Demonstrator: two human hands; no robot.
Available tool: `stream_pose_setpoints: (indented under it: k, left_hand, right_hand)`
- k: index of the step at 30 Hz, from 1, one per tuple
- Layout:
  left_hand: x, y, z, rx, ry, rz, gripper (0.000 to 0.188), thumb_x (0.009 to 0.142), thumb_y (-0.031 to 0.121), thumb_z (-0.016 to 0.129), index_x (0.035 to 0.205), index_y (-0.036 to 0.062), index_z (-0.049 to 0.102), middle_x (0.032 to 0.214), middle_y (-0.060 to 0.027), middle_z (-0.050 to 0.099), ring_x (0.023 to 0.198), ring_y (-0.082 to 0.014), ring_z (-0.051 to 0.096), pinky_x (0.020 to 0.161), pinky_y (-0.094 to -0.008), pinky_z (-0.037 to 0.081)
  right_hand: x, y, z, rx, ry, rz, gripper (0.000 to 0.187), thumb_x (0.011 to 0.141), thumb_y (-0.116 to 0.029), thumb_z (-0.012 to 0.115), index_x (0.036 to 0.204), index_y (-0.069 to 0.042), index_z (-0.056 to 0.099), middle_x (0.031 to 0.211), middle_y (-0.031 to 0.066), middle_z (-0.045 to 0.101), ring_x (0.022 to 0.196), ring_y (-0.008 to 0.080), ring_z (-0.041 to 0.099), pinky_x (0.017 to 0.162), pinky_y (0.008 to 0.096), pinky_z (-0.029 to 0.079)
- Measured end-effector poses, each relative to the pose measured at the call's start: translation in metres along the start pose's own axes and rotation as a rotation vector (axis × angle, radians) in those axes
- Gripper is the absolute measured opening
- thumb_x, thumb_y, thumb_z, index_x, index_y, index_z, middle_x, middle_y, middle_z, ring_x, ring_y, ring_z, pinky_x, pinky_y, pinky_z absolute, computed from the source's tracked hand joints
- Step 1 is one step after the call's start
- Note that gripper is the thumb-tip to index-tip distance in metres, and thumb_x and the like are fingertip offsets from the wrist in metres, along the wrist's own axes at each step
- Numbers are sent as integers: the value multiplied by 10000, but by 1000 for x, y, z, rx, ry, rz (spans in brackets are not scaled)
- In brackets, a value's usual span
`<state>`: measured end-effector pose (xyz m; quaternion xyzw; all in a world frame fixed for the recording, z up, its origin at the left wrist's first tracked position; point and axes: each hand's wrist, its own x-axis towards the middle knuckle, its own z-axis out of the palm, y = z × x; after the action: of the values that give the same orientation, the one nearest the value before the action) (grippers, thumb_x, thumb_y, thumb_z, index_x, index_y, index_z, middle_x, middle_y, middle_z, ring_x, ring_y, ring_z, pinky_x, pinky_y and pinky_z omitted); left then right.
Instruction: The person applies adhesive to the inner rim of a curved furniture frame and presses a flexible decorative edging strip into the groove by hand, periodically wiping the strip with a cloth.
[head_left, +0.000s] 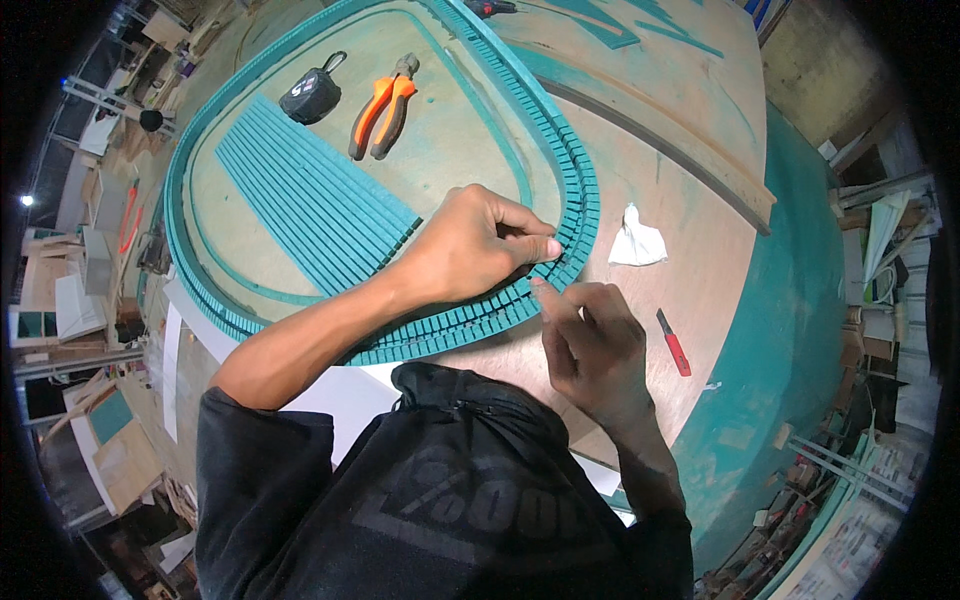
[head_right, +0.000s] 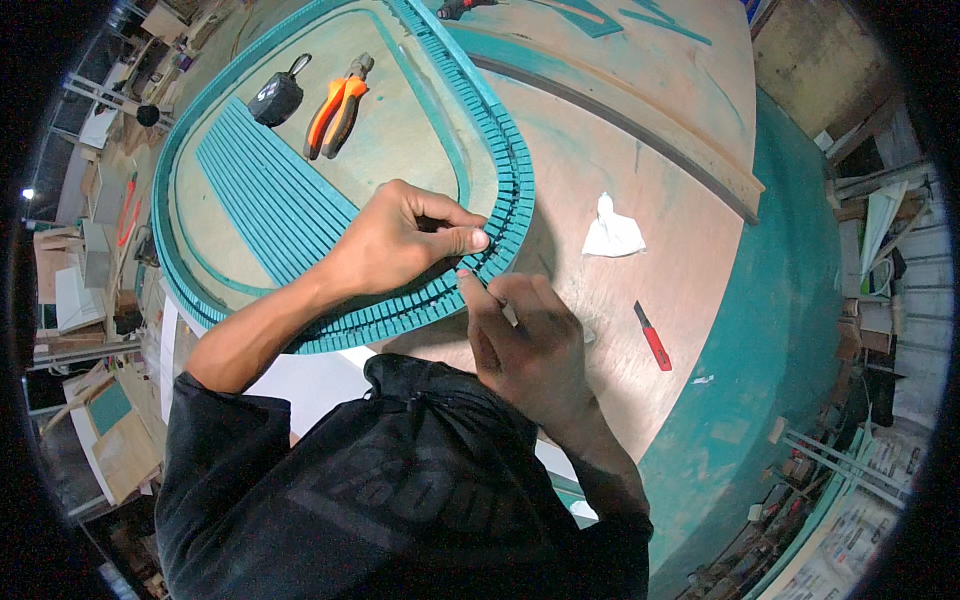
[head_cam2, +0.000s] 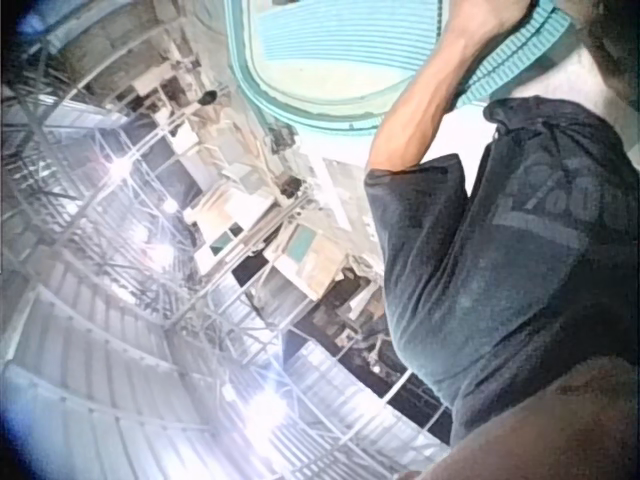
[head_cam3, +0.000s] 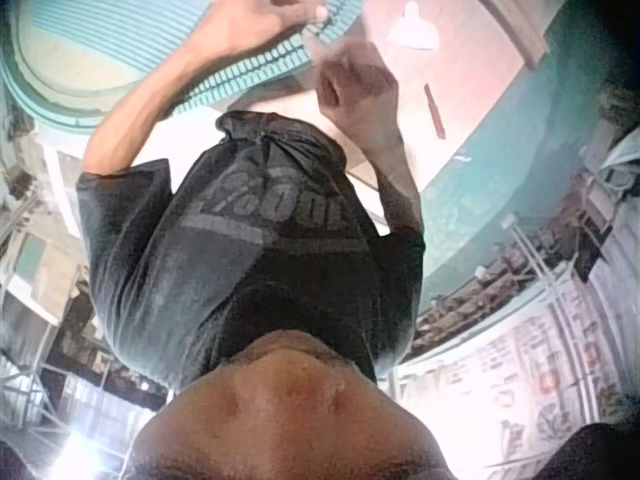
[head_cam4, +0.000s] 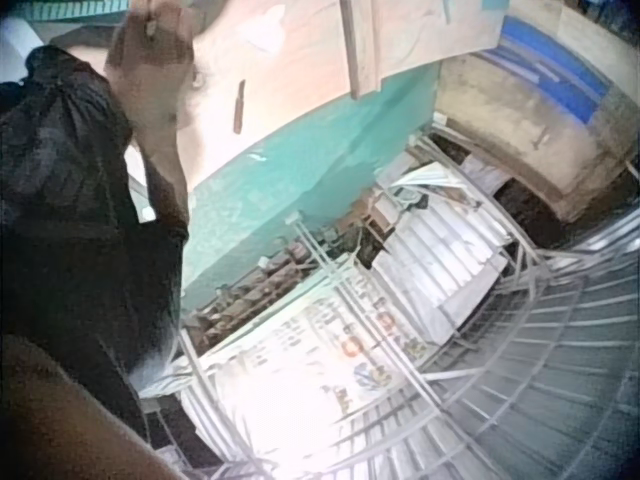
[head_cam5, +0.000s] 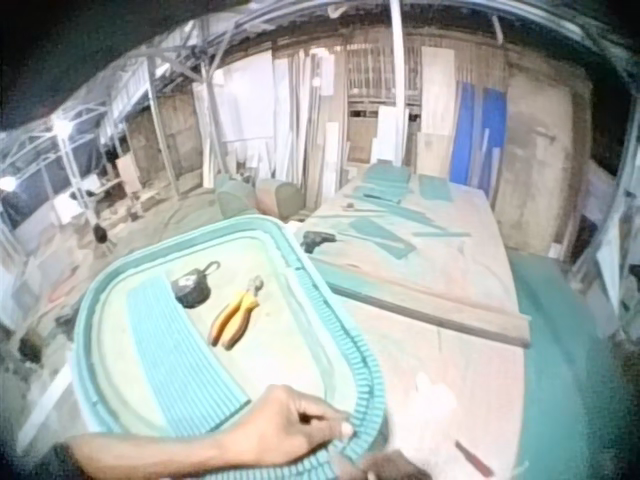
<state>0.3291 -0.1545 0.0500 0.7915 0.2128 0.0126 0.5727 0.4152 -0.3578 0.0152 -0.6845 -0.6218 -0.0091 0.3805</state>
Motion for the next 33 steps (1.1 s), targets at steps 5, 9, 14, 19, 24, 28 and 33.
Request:
stream_pose_setpoints:
  k: [5, 9, 14, 19, 24, 28, 33]
  left_hand:
    - [1, 4, 1, 5, -7, 5, 279, 927, 212, 801, 1090, -15, 795, 875, -100, 777, 766, -102, 650, 688, -280, 529]
    - [-8, 4, -5, 16, -22, -13, 293, 941, 218, 785, 1124, -10, 786, 910, -101, 781, 777, -107, 657, 699, -279, 533]
    - [-27, 22, -12, 19, -53, -55, 281, 932, 191, 783, 1146, 8, 782, 942, -103, 779, 816, -96, 674, 725, -242, 542]
    - [-26, 17, -9, 119, -38, 13, 284, 925, 139, 781, 1171, -3, 766, 963, -102, 781, 849, -114, 711, 797, -247, 590]
    - [-16, 12, -8, 34, -24, -67, 299, 934, 148, 778, 1191, -3, 761, 1000, -112, 779, 884, -112, 704, 801, -253, 585]
    - [-4, 10, -3, -18, -67, -106, 305, 937, 165, 780, 1190, -4, 762, 1009, -110, 780, 882, -107, 693, 817, -270, 576]
    - [-8, 8, -8, -21, -78, -109, 282, 959, 168, 757, 1186, 1, 765, 1010, -117, 783, 884, -111, 693, 803, -268, 558]
  right_hand:
    - [0, -21, 11, -149, 37, -5, 522, 826, 14, 699, 1339, 17, 605, 995, 112, 530, 809, 266, 607, 700, 393, 542]
    - [-6, -11, -8, 99, 37, 110, 481, 896, 21, 663, 1372, 7, 595, 946, 121, 564, 768, 240, 601, 679, 358, 520]
    - [-39, 0, -37, 297, 256, 397, 330, 957, 52, 585, 1263, 19, 702, 919, 117, 641, 730, 156, 582, 652, 283, 469]
    - [-104, 25, -7, 307, 308, 777, 192, 975, -42, 651, 1141, 26, 720, 909, 99, 665, 713, 150, 586, 648, 300, 478]
    - [-228, 83, 63, 80, -3, 1223, 235, 933, -174, 766, 885, 11, 629, 806, 125, 647, 671, 241, 589, 650, 377, 493]
    - [-308, 112, 112, -19, 96, 1320, 307, 887, -205, 813, 972, 2, 602, 887, 138, 657, 747, 282, 616, 700, 396, 511]
    - [-314, 132, 141, 50, 281, 1171, 648, 860, -217, 831, 1371, 0, 497, 1252, 198, 586, 975, 310, 616, 804, 443, 528]
